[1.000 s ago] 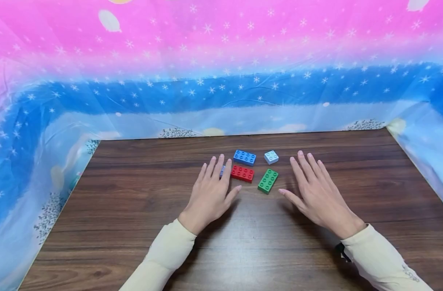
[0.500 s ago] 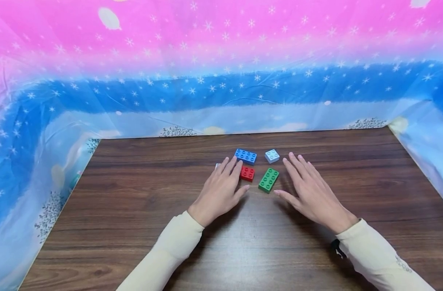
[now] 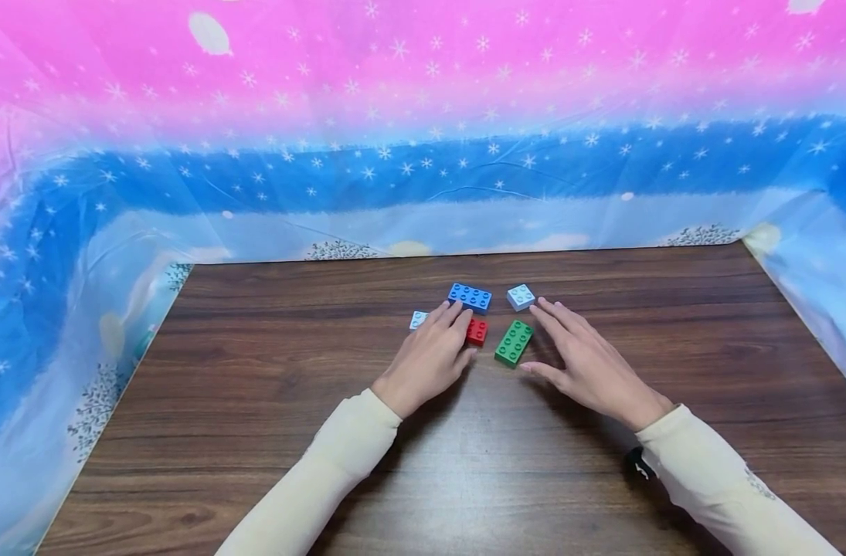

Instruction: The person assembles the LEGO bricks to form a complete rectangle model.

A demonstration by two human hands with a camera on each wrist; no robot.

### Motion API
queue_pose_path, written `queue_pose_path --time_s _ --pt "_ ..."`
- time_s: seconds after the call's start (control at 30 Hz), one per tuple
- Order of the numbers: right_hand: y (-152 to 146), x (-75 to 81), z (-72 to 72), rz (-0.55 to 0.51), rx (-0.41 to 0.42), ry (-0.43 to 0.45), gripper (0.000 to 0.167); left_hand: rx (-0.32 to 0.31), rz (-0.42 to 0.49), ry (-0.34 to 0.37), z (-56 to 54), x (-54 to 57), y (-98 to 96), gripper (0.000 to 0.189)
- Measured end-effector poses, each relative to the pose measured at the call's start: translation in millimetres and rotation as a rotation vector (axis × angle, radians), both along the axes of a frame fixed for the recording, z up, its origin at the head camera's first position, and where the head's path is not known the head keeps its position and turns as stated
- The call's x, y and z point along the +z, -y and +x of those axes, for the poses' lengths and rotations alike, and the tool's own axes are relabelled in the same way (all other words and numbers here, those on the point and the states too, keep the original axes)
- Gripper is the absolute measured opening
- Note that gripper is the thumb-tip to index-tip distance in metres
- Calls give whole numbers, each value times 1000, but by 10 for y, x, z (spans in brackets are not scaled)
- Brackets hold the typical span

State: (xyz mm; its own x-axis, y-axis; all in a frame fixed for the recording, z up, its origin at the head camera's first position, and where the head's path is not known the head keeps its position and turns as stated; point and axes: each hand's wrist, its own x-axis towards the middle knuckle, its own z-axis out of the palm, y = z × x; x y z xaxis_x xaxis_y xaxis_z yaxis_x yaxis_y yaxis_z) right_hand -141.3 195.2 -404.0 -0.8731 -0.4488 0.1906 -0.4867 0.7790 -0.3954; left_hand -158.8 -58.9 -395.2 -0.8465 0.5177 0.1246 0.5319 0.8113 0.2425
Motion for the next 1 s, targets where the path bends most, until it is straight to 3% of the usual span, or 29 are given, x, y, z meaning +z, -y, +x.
queue_pose_path --time_s 0.5,1.0 --pt "124 33 -53 -44 21 113 74 -7 -89 38 -20 -2 -56 53" --pt "180 56 -119 -54 64 125 74 -19 -116 53 19 21 -30 51"
